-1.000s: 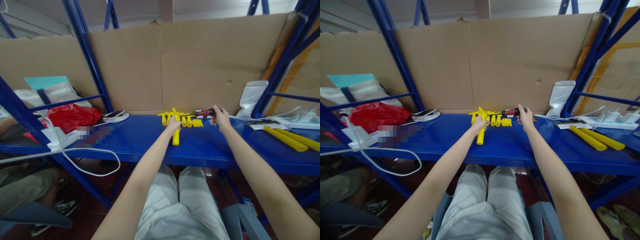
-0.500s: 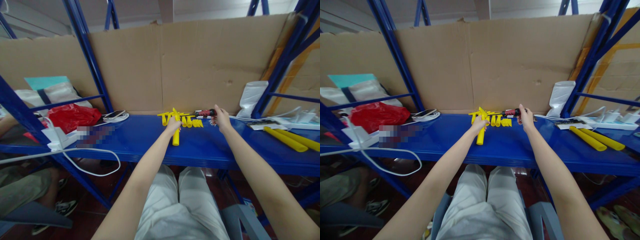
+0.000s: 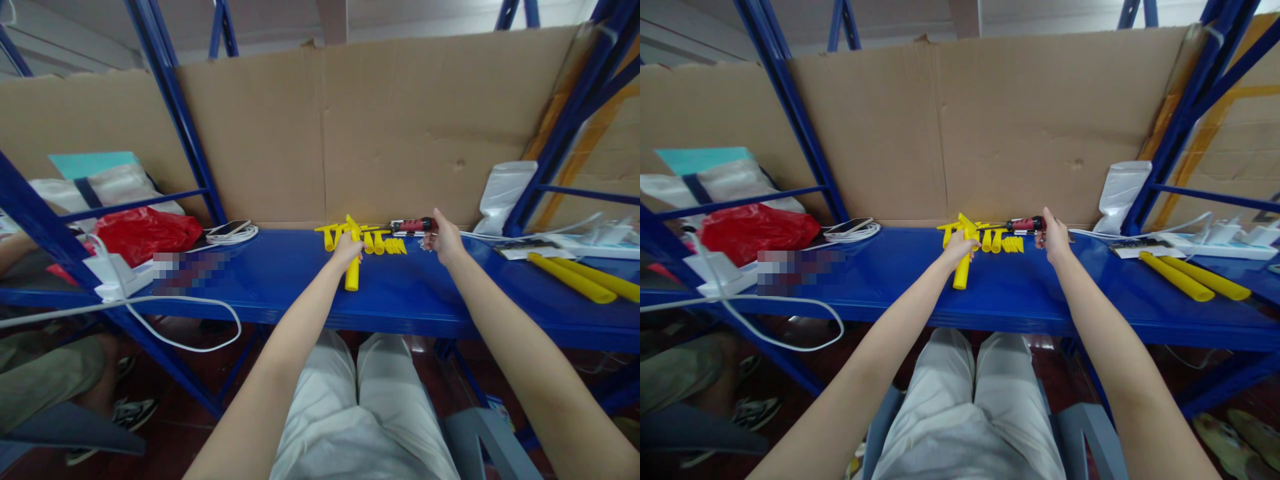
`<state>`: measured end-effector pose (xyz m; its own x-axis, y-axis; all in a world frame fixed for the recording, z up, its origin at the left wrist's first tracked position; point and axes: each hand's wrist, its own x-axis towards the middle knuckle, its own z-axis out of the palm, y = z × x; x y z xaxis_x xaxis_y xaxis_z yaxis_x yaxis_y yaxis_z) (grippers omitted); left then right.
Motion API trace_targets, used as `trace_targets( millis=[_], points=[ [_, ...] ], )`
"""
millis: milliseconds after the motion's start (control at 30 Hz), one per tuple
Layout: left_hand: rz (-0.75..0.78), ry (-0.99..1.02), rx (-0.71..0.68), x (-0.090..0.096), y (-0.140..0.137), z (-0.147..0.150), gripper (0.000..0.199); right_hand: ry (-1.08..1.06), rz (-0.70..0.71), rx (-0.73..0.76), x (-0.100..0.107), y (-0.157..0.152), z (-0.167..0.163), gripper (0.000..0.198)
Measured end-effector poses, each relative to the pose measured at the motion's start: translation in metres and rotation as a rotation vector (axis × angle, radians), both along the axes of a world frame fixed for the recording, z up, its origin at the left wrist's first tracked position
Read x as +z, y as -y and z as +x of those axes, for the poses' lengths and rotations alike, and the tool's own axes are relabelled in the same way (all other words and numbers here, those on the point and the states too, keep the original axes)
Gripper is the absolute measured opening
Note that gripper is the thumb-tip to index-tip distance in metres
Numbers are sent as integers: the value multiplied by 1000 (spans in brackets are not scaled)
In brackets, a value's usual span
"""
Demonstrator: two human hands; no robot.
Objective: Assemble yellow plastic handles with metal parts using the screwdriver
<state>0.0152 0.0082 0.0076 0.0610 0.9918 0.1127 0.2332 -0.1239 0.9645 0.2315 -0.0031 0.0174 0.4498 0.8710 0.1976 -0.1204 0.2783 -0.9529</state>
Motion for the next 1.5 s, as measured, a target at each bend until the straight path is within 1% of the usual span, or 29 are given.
trace_targets(
  millis=[167,367,467,633,1033,1233,1367,1500],
  points=[
    [2,-2,-2,1,2,0,23,4,-22,-35,2,3,-3,49],
    [0,3,9,2,3,0,22,104,43,-74,1,8,-6,48],
    [6,-6,3,2,3,0,21,84,53,-58,2,9,-7,46],
    [-1,-27,5,3,4,0,22,23,27,-40,4,8,-7,45],
    [17,-14,-12,1,4,1,21,-5,-40,-76,7,11,-10,38],
    [5,-7,-17,0,2,1,22,-43,-75,-117,10,14,-13,24],
    [1,-16,-19,0,0,1,23,-71,-131,-86,10,13,-13,19],
    [-10,-18,-17,0,-1,1,27,-83,-136,-76,7,9,-8,16]
  ],
)
